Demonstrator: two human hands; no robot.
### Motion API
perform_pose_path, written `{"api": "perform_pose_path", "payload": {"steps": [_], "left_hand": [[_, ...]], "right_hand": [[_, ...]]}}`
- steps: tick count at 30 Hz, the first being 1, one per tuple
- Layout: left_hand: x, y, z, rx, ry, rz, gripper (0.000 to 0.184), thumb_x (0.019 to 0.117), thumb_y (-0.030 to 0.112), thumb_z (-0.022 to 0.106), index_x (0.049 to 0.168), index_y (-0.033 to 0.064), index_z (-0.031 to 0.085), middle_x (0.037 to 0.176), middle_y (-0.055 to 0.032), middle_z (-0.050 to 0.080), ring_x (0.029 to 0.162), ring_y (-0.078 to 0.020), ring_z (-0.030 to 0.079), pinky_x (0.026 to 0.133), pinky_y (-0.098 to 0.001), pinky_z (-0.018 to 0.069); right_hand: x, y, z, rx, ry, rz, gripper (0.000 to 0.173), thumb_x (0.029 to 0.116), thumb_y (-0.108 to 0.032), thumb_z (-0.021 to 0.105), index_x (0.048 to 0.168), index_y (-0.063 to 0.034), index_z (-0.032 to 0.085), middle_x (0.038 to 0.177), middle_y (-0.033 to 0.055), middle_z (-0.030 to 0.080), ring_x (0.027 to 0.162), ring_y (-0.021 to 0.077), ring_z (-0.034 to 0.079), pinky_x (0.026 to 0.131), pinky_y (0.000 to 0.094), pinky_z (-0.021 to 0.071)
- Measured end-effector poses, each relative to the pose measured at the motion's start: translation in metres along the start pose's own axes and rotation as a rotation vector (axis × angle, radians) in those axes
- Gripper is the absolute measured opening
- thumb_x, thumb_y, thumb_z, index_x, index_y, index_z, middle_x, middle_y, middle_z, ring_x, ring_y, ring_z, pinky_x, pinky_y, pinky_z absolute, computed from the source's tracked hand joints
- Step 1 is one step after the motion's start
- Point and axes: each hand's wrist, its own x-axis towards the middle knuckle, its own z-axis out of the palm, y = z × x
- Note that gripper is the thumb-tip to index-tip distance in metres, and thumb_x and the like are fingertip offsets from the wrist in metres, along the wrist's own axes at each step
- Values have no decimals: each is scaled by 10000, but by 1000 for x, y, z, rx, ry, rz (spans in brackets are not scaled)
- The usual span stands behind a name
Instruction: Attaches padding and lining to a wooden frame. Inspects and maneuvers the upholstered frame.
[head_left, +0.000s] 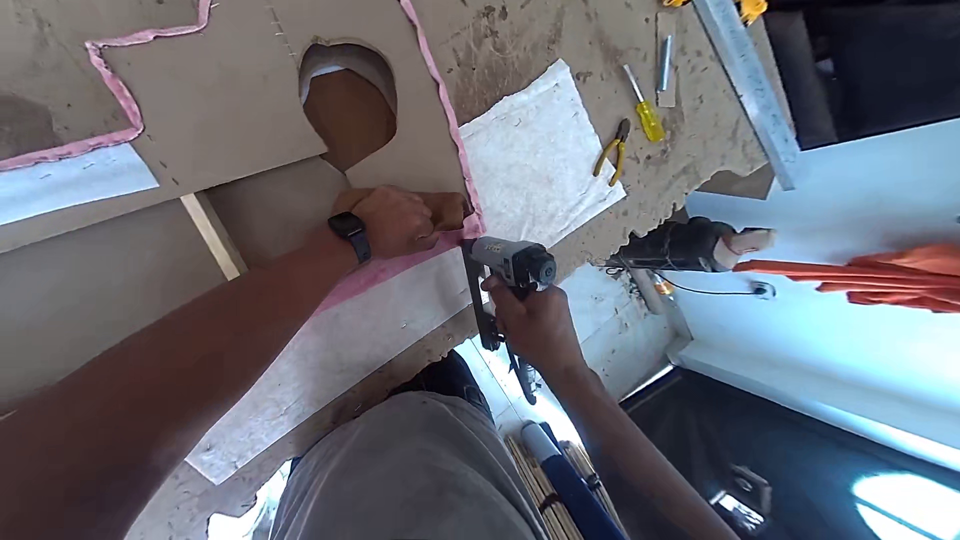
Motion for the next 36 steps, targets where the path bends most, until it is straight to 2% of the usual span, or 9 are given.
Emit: {"api": "perform_pose_path", "payload": {"steps": [7, 10, 14, 18, 21, 24, 30, 33, 36], "left_hand": [[1, -1, -3, -7, -62, 1, 515, 1053, 416, 423, 721, 93, 647, 826, -79, 688, 864, -279, 697, 707, -505, 547], [4, -1, -7, 10, -79, -12, 532, 1048, 445, 422, 689, 103, 615, 775, -68, 658, 815, -271, 685, 668, -497, 533], [2, 1, -8, 20, -104, -14, 548, 1052, 454, 398, 664, 105, 565, 734, -71, 617, 774, -276, 665, 631, -495, 501], [3, -2, -11, 40, -83, 13, 537, 1053, 420, 396, 657, 101, 566, 743, -69, 628, 799, -269, 674, 660, -485, 517], [1, -1, -6, 32, -49, 31, 544, 1053, 410, 390, 640, 95, 553, 724, -71, 619, 779, -272, 672, 644, -482, 513], [2, -2, -6, 31, -28, 39, 537, 1040, 410, 399, 626, 98, 538, 704, -69, 609, 747, -269, 665, 614, -479, 498], [5, -3, -10, 17, -89, 46, 556, 1045, 451, 380, 643, 108, 553, 736, -65, 622, 780, -267, 665, 637, -486, 498], [-6, 6, -31, -104, -171, -78, 514, 1040, 472, 449, 723, 118, 646, 828, -62, 660, 833, -261, 671, 714, -519, 534], [-83, 25, -48, -174, -58, -301, 459, 1044, 492, 490, 858, 132, 705, 914, -54, 667, 899, -246, 668, 806, -518, 563]], "right_hand": [[1, -14, 14, -133, 61, -30, 229, 1009, -386, 582, 937, -191, 679, 633, -36, 618, 511, 114, 609, 482, 397, 541], [-5, -24, 21, -116, 39, -25, 229, 1007, -397, 586, 970, -189, 674, 635, -40, 630, 514, 113, 629, 486, 399, 574], [-12, -34, 31, -149, 8, -38, 207, 1000, -381, 585, 995, -183, 644, 658, -50, 628, 532, 93, 624, 495, 378, 556], [-22, -50, 40, -144, -30, -46, 216, 999, -395, 601, 1009, -183, 638, 633, -55, 628, 496, 93, 617, 457, 369, 555], [-32, -55, 51, -161, -45, -58, 209, 987, -366, 605, 1089, -185, 627, 640, -67, 614, 508, 74, 601, 456, 345, 523], [-39, -65, 56, -153, -62, -53, 223, 989, -382, 602, 1095, -188, 625, 636, -63, 623, 494, 81, 613, 443, 348, 544], [-49, -75, 75, -156, -97, -92, 235, 983, -357, 606, 1140, -183, 598, 657, -67, 601, 531, 76, 598, 460, 341, 516], [-48, -79, 72, -173, -97, -70, 267, 980, -376, 610, 1162, -182, 593, 660, -41, 598, 534, 113, 598, 468, 374, 514], [-48, -74, 74, -163, -109, -86, 263, 977, -380, 614, 1153, -185, 589, 644, -39, 594, 521, 119, 597, 461, 382, 514]]}}
